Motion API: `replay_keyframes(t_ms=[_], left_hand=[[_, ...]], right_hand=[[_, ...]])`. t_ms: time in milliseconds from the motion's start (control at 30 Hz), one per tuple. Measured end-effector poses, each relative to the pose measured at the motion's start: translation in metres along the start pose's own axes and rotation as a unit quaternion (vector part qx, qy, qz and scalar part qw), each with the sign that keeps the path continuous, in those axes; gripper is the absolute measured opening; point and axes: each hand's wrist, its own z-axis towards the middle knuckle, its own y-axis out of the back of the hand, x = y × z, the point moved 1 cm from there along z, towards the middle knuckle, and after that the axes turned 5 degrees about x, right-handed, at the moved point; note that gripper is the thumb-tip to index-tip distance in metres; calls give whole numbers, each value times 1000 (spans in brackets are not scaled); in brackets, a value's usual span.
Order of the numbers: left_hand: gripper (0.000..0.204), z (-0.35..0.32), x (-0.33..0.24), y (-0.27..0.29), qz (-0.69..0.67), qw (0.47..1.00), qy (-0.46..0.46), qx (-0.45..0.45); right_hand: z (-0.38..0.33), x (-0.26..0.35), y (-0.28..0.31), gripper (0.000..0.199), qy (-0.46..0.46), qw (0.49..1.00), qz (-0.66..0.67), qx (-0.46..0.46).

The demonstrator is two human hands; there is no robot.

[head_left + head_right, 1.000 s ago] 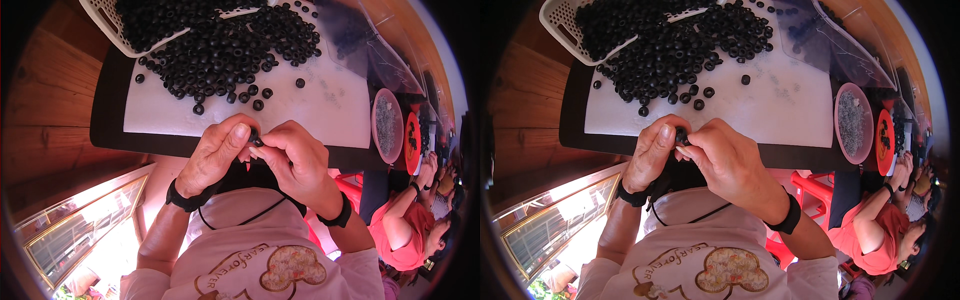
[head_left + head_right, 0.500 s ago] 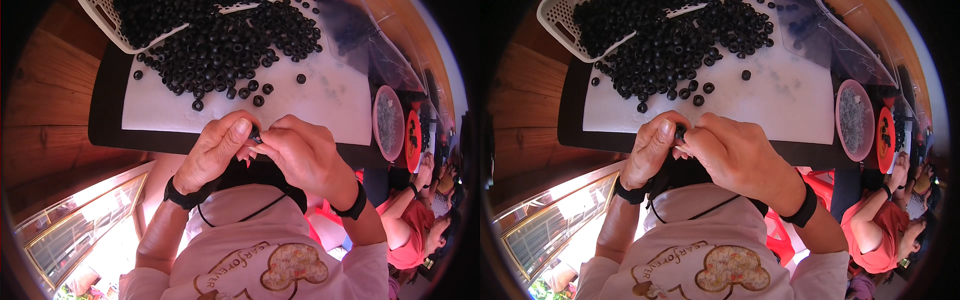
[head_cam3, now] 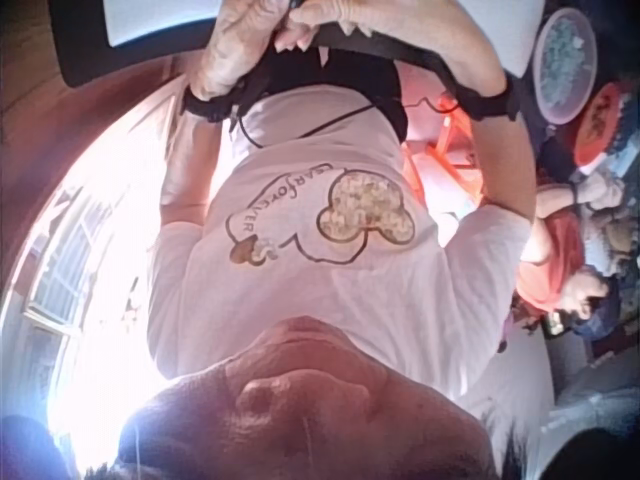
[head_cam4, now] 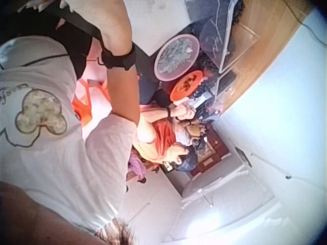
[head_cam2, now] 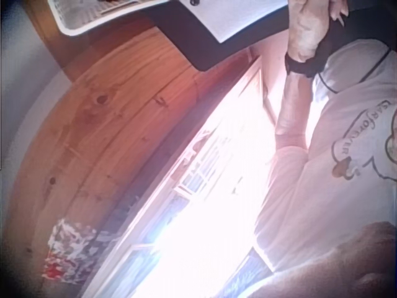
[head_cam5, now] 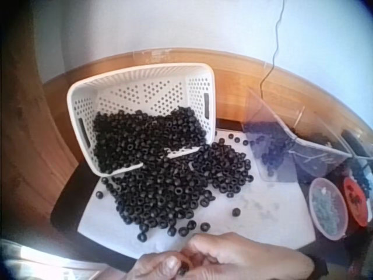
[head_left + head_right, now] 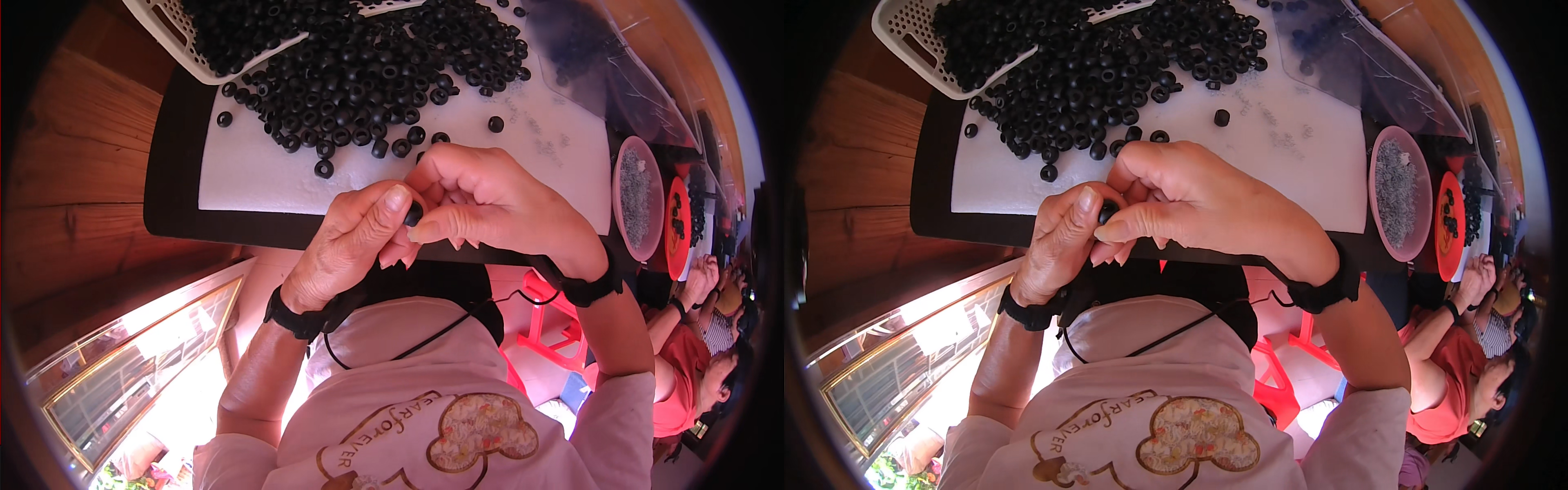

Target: Manually assemble small white plastic inserts into black circular rings at a workstation.

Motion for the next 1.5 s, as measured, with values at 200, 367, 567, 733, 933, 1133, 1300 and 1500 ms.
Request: replay_keyframes(t_ms=[200, 367, 567, 733, 933, 1133, 1300, 1500], left_hand=[[53, 1, -1, 2, -10, 1000, 2, 0], [52, 1, -4, 1, 27, 999, 11, -36], [53, 1, -10, 2, 43, 998, 19, -44], [54, 0, -1, 4, 45, 997, 16, -59], [56, -1, -3, 2, 54, 997, 16, -44], [48, 0, -5, 4, 27, 998, 22, -43], [56, -1, 0, 6, 45, 997, 10, -62], [58, 0, -1, 8, 55, 997, 12, -59]], right_hand=[[8, 0, 3, 31, -49, 998, 37, 27], [10, -10, -5, 21, 32, 998, 57, -6], [13, -24, -14, 19, 76, 992, 99, -28], [12, -25, -14, 19, 67, 996, 47, -22], [7, -31, -28, 23, 165, 978, -69, -110], [10, -33, -26, 23, 161, 981, -5, -111], [12, -29, -21, 18, 108, 992, -7, -70], [14, -29, -20, 23, 150, 983, -48, -98]])
